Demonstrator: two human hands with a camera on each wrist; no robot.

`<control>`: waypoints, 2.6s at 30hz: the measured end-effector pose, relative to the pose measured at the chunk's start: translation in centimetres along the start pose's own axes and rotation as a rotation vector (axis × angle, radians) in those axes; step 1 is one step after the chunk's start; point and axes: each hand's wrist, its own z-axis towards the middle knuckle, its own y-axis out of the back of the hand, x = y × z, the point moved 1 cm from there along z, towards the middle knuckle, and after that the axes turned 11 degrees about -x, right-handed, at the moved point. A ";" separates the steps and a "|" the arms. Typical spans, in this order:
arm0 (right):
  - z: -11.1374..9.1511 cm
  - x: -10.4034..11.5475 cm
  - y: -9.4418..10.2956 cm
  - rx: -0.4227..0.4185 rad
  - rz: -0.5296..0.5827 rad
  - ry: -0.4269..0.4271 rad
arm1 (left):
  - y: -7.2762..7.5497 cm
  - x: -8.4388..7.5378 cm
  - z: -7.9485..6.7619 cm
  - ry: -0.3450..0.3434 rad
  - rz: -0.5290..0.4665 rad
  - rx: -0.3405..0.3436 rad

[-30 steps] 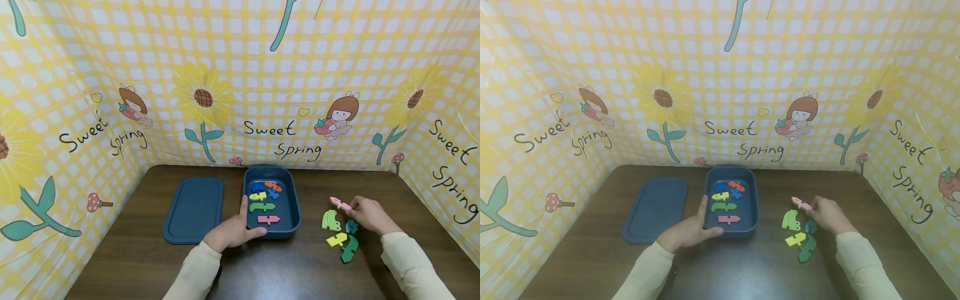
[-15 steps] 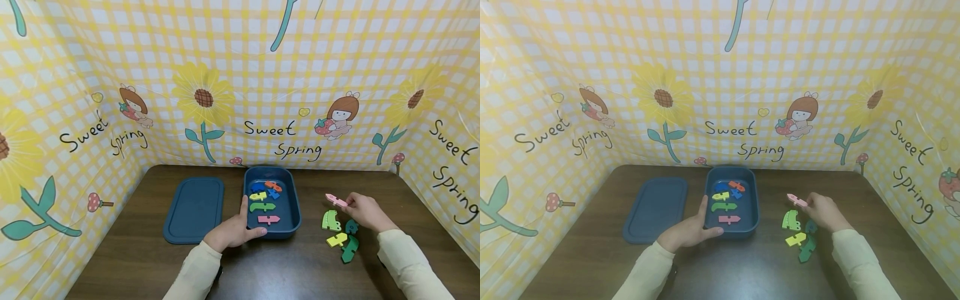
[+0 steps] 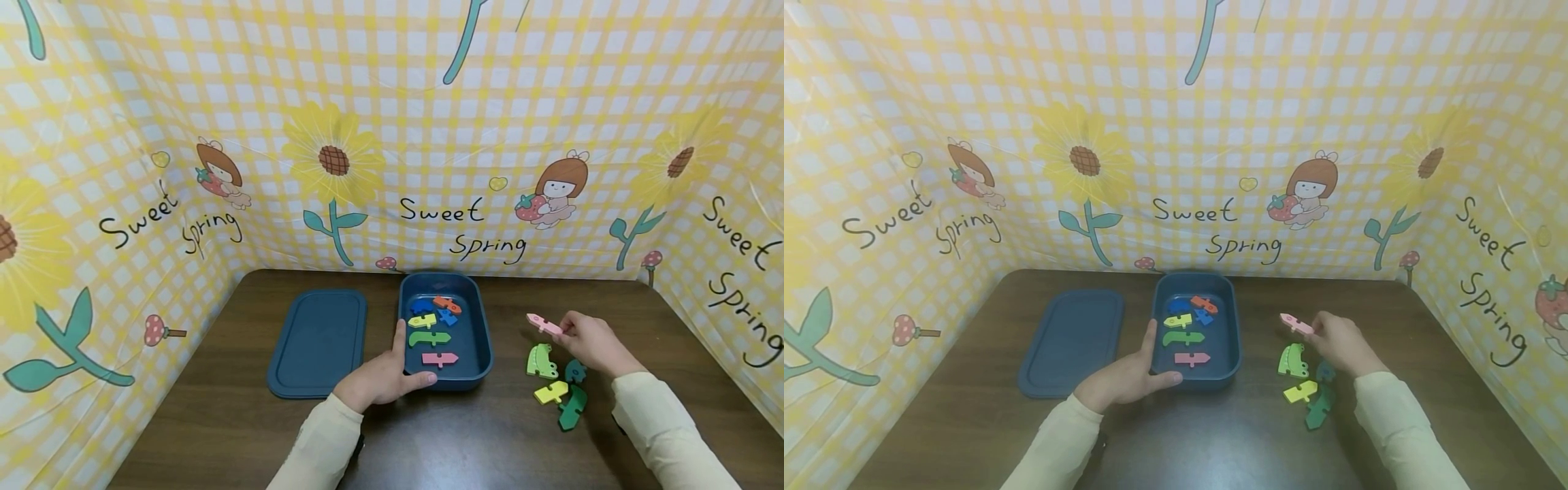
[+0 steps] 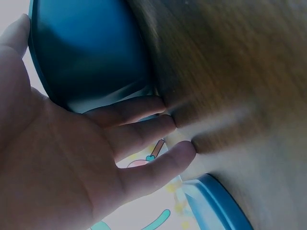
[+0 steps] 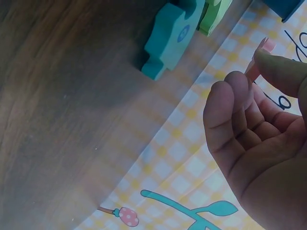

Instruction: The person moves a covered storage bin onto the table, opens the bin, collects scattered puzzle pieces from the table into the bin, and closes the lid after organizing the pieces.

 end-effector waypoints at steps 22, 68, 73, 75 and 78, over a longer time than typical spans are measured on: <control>0.3 1.7 -0.2 -0.009 0.010 0.030 | -0.1 0.0 -0.1 0.015 0.018 -0.004; 1.9 6.9 -1.3 -0.002 0.015 0.131 | -0.1 0.0 -0.1 0.020 -0.004 -0.009; 2.0 7.2 -1.6 0.001 0.022 0.148 | -0.1 0.0 0.0 0.023 -0.005 -0.008; 2.0 7.3 -1.8 0.002 0.028 0.159 | -0.1 0.0 0.0 0.023 -0.007 -0.008; 2.1 7.7 -1.9 -0.005 0.034 0.177 | -0.1 0.0 0.0 0.020 -0.006 -0.008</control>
